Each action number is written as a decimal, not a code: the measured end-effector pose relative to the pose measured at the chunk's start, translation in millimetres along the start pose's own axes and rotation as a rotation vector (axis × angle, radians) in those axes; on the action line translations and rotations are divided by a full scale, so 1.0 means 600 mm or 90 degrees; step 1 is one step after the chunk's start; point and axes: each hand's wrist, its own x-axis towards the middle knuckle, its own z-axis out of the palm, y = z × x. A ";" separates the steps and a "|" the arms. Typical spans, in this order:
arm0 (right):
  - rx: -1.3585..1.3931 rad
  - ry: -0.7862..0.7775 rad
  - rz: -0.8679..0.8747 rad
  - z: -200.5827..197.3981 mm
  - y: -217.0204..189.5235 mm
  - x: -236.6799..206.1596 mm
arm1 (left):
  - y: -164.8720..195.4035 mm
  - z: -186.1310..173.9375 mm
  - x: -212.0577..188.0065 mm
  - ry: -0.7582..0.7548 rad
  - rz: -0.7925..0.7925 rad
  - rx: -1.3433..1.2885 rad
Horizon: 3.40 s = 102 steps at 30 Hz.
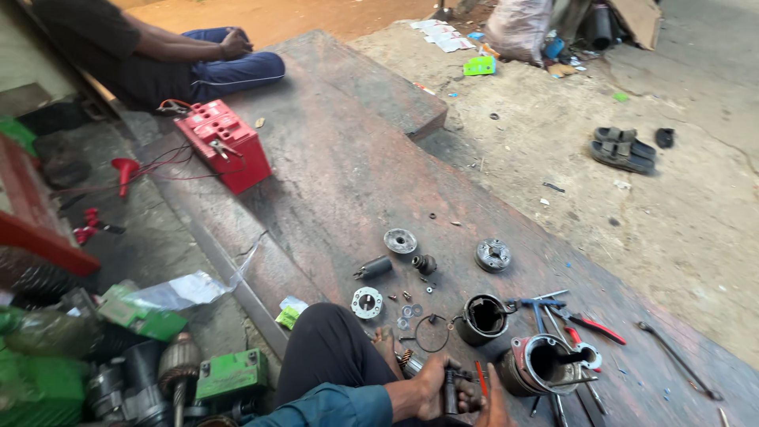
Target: The person sits on a stone step and works on a disassembled automotive starter motor, handling the solenoid housing, armature and small screws and washers. They use a red-handled tool to work inside the housing and manipulate the armature and components by hand, with pliers, wrenches and other parts laid out on the step.
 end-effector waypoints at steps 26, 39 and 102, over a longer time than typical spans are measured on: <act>-0.093 -0.123 0.175 -0.022 -0.042 -0.038 | 0.011 0.046 -0.033 0.146 0.167 0.073; -0.143 -0.104 0.032 -0.002 0.017 -0.010 | -0.020 -0.041 0.037 -0.079 -0.086 0.109; -0.018 -0.119 -0.012 -0.132 -0.312 -0.026 | 0.032 0.123 -0.178 -0.239 0.022 0.049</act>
